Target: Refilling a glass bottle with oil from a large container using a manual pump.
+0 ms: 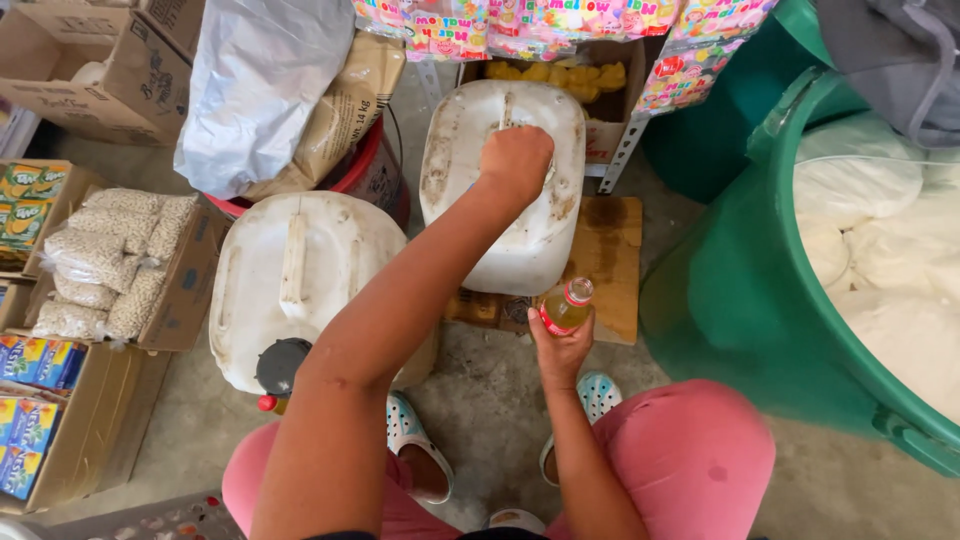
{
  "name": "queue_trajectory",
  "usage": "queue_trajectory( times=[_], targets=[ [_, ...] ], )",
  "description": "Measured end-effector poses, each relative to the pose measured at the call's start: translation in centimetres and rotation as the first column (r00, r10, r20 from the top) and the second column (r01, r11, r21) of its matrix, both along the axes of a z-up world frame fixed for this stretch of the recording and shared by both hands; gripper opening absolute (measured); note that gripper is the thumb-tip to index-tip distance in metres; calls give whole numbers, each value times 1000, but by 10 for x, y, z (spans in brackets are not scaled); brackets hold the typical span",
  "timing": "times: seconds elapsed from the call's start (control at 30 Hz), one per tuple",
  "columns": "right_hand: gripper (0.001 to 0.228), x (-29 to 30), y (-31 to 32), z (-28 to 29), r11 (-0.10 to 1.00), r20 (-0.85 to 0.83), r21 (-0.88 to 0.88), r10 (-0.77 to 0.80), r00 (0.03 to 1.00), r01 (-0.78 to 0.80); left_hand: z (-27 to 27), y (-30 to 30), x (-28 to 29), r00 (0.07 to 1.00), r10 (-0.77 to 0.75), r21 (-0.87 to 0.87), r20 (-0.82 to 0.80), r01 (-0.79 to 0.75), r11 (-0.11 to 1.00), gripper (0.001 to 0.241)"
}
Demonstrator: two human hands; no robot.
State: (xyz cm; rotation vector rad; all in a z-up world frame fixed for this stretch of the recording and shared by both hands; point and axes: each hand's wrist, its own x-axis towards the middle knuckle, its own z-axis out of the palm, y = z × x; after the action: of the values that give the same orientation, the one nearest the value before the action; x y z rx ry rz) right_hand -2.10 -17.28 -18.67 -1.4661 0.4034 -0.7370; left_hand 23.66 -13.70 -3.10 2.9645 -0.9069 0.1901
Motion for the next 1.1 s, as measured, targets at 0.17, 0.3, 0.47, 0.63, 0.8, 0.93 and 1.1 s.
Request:
queue_trajectory(
  times=[0.17,0.3,0.47,0.63,0.8,0.93,1.1],
  targets=[
    [48,-2,2,15,1000,32,-9,6,999,-6,82,24,-37,991,9,-327,136,37,944,45],
    [50,-6,9,35,988,27,65,135,990,-136,111,73,-96,910,-182,-867,-373,-272,417,41],
    [56,-31,33,78,947,52,-207,261,964,-245,-2,164,-155,475,-653,-526,-590,-840,-136,35],
    [58,-52,59,101,798,37,-336,541,840,-500,-153,193,-181,348,-844,-19,-409,-928,-373,20],
    [58,-54,65,98,756,42,-373,593,804,-538,-152,169,-193,256,-912,-26,-320,-965,-261,12],
    [56,-55,60,94,761,-27,-269,607,794,-590,-151,156,-197,280,-868,-182,-410,-958,-223,19],
    [54,-50,57,80,766,-79,-237,598,797,-598,-171,146,-198,417,-783,-278,-462,-906,-319,20]
  ],
)
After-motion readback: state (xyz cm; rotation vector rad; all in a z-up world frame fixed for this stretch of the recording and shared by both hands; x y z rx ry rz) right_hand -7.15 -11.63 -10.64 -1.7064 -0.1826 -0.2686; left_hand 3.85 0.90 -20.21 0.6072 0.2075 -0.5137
